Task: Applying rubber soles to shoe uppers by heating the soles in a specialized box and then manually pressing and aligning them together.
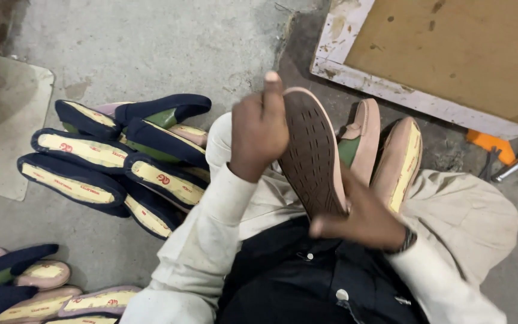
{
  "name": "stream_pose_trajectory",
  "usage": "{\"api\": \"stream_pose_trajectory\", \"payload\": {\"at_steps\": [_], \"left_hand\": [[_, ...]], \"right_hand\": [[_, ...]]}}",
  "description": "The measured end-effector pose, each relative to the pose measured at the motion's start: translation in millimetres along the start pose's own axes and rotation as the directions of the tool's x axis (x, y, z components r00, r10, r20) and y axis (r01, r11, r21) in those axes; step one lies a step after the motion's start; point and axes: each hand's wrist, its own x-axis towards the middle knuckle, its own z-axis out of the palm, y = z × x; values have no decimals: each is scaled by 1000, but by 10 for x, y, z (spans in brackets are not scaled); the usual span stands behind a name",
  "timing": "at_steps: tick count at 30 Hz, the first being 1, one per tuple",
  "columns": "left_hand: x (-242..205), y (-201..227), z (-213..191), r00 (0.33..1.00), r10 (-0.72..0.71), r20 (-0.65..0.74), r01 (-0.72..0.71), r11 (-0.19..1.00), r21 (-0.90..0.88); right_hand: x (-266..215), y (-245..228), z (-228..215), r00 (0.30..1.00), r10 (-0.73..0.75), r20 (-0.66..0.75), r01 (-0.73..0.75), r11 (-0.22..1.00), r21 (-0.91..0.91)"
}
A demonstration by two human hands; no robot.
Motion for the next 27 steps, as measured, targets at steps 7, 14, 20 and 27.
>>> {"api": "stream_pose_trajectory", "payload": {"at_steps": [7,14,20,27], "left_hand": [[-74,213,-38,927,-22,375,132,954,-269],[-333,-262,112,861,154,486,104,880,-463],[-441,-336,197,772,197,604,80,913,-399],[-504,-341,189,808,209,551,75,891,-448]], "right_hand": [[-313,438,181,994,65,-89,-36,954,296],[-235,305,59,982,186,-18,-178,960,218],[204,-198,-444,959,82,-270,-79,997,22],[331,-428,-559,989,122,-85,-121,992,18]]}}
